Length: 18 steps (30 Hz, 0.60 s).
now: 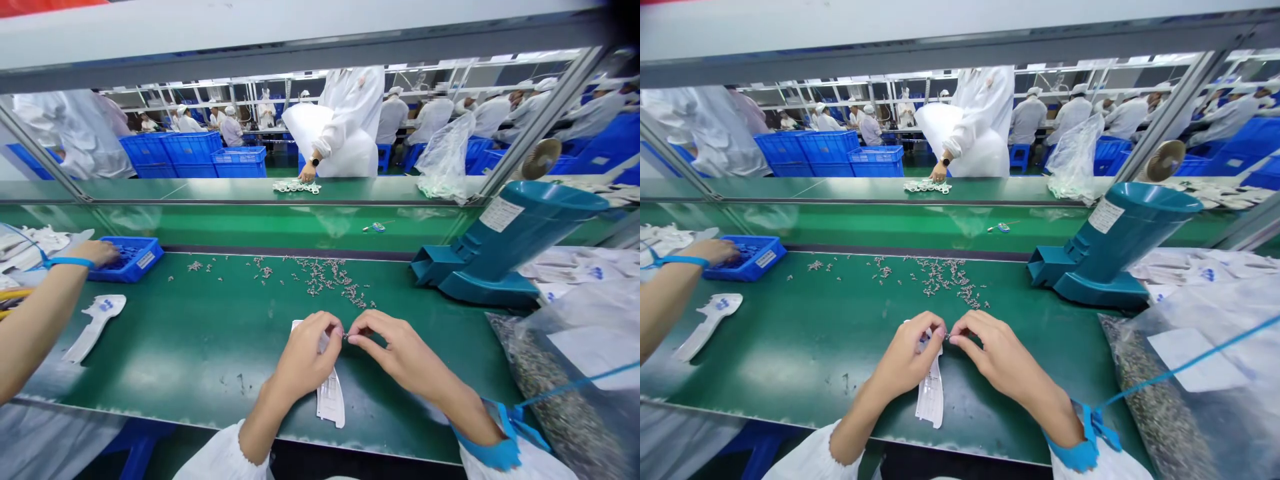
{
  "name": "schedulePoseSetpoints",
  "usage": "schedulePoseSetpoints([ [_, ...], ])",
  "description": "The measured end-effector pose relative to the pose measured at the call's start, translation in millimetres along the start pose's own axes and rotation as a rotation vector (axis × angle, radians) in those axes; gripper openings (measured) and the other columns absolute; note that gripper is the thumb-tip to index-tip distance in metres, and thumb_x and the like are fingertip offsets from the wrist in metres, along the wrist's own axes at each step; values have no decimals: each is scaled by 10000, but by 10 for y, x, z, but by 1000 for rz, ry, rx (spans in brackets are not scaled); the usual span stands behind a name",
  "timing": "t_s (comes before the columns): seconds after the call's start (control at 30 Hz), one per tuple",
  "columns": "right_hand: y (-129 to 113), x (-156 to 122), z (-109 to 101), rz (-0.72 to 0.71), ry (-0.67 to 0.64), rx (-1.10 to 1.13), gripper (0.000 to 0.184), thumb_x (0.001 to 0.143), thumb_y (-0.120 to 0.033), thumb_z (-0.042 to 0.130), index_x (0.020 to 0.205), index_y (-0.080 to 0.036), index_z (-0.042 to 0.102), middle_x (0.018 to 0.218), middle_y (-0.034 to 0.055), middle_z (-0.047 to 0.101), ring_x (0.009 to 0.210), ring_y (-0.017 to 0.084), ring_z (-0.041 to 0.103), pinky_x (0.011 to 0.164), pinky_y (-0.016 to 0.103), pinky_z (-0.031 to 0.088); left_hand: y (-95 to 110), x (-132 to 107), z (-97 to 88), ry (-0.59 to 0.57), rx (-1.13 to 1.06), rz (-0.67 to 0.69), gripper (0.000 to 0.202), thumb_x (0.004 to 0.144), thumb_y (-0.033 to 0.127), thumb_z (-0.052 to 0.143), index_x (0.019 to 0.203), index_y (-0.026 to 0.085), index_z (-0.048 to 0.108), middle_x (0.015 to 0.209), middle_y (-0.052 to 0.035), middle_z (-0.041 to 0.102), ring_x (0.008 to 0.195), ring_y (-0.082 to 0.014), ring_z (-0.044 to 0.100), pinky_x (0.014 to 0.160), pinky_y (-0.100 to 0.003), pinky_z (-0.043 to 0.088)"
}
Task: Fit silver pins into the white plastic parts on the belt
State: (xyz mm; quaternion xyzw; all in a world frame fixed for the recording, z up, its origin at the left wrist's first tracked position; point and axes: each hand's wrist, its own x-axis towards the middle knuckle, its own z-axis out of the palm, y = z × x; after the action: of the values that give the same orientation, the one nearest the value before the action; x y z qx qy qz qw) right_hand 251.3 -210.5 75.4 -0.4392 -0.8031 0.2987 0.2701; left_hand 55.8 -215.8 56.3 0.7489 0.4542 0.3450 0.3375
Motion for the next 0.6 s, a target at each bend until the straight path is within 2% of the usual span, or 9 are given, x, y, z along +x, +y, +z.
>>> schedulePoseSetpoints([
  [0.13, 11, -37, 49, -159, 86, -82, 144, 1008, -252, 477, 940, -229, 602, 947, 34, 670, 896, 193, 591, 865, 350, 433, 11, 48, 2, -22, -91, -78, 218, 981, 255, 418, 822, 198, 555, 746, 19, 596, 682, -130, 535, 651, -244, 412],
  [0.2, -16, -41, 39, -155, 100, -64, 148, 1006, -258, 479, 939, -231, 608, 945, 34, 672, 895, 194, 591, 876, 355, 428, 19, 61, -10, -51, -133, -105, 229, 980, 256, 412, 812, 195, 555, 711, 23, 600, 655, -127, 552, 617, -232, 427],
  [0.27, -56, -33, 11, -58, 66, 14, 151, 992, -289, 505, 915, -234, 622, 925, 25, 675, 873, 189, 595, 847, 339, 435, 36, 57, -37, -68, -159, -120, 225, 978, 261, 428, 822, 193, 576, 720, 17, 623, 672, -132, 580, 627, -235, 445],
  [0.33, -80, -18, -18, 93, 5, 149, 156, 967, -329, 546, 888, -232, 640, 894, 14, 676, 844, 182, 598, 794, 315, 442, 57, 34, -84, -56, -148, -92, 186, 971, 267, 473, 888, 198, 624, 819, 1, 665, 766, -146, 609, 711, -255, 463],
  [0.43, -60, -1, -35, 287, -110, 421, 188, 905, -391, 623, 847, -214, 650, 816, 0, 653, 783, 167, 575, 728, 287, 432, 72, -19, -176, -72, -69, 76, 168, 975, 242, 512, 1056, 243, 659, 1017, -5, 694, 937, -161, 610, 856, -284, 440],
  [0.5, -30, 3, -32, 360, -182, 588, 239, 847, -430, 688, 821, -196, 647, 755, -10, 615, 732, 150, 538, 691, 273, 413, 62, -50, -226, -118, 30, 197, 176, 979, 235, 532, 1103, 265, 654, 1051, 5, 701, 964, -163, 603, 876, -293, 423],
  [0.6, -14, 6, -27, 383, -247, 735, 321, 783, -481, 743, 782, -175, 644, 701, -19, 571, 688, 134, 493, 678, 270, 397, 39, -77, -257, -141, 217, 292, 147, 987, 252, 543, 1093, 254, 645, 1038, 3, 707, 954, -173, 599, 853, -311, 408],
])
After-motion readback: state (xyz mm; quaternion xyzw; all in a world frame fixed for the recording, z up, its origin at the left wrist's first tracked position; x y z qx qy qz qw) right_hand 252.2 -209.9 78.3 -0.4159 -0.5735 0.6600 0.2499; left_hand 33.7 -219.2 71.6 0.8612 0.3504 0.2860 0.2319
